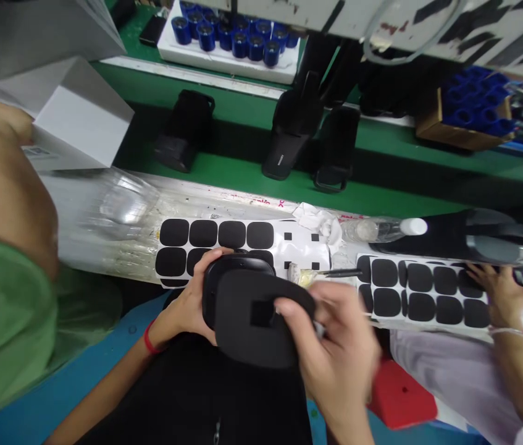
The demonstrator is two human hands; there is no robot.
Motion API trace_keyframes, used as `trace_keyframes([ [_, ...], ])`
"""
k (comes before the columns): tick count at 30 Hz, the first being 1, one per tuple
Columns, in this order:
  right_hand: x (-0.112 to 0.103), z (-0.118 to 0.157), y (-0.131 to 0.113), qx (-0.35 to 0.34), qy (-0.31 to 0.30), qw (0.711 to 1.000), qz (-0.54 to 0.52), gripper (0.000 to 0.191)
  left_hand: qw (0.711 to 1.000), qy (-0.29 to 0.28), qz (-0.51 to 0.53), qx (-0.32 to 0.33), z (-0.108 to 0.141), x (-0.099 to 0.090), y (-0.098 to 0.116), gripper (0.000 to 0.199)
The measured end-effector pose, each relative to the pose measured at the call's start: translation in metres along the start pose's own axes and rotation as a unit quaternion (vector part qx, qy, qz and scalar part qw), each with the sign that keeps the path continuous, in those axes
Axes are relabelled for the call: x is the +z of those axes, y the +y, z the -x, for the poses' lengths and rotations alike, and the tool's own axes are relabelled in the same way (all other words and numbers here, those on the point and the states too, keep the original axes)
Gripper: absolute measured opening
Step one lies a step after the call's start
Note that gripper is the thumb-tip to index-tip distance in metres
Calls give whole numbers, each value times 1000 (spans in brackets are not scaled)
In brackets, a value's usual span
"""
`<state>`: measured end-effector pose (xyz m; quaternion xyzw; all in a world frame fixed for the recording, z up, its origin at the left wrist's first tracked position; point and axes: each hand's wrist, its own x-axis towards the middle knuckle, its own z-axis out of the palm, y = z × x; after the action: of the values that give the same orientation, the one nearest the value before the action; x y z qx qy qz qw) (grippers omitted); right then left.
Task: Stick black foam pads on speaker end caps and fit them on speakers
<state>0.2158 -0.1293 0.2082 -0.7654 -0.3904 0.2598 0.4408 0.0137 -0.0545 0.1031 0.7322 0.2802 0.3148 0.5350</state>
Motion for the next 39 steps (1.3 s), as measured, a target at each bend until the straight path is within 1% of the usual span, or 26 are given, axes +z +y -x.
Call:
trace_keyframes([
  [3, 25, -9, 13, 53, -106, 989, -84, 30, 1000, -19, 1, 11, -1, 0, 2, 131],
  [4, 30, -10, 16, 74, -129, 984, -103, 30, 1000, -22, 0, 11, -2, 0, 3, 132],
  [5, 33, -10, 19, 87, -136, 980, -112, 32, 1000, -25, -1, 10, -2, 0, 3, 132],
  [11, 28, -4, 20, 114, -126, 979, -111, 35, 1000, -17, -3, -1, -4, 0, 3, 135],
  [15, 31, -1, 21, 116, -106, 981, -117, 35, 1000, -23, -7, -3, -4, -1, 5, 133],
  [20, 35, 1, 24, 95, -93, 987, -87, 33, 1000, -17, -6, 0, -4, -1, 6, 131],
  [25, 35, 0, 26, 76, -96, 990, -74, 31, 1000, -15, -1, 3, -4, 0, 4, 130],
  [30, 35, -1, 26, 43, -87, 994, -59, 29, 1000, -16, -4, -4, -4, 1, 7, 129],
  [33, 34, -1, 25, 36, -89, 994, -48, 29, 1000, -27, -5, -2, -3, -1, 7, 131],
  [36, 35, 0, 26, 44, -92, 994, -49, 29, 998, -52, 14, 11, -2, -4, 3, 136],
  [37, 35, 1, 26, 49, -93, 993, -52, 29, 998, -58, 23, 14, -2, -4, 2, 134],
  [39, 35, 3, 26, 62, -92, 992, -67, 30, 998, -59, 36, 10, 0, -4, 1, 118],
])
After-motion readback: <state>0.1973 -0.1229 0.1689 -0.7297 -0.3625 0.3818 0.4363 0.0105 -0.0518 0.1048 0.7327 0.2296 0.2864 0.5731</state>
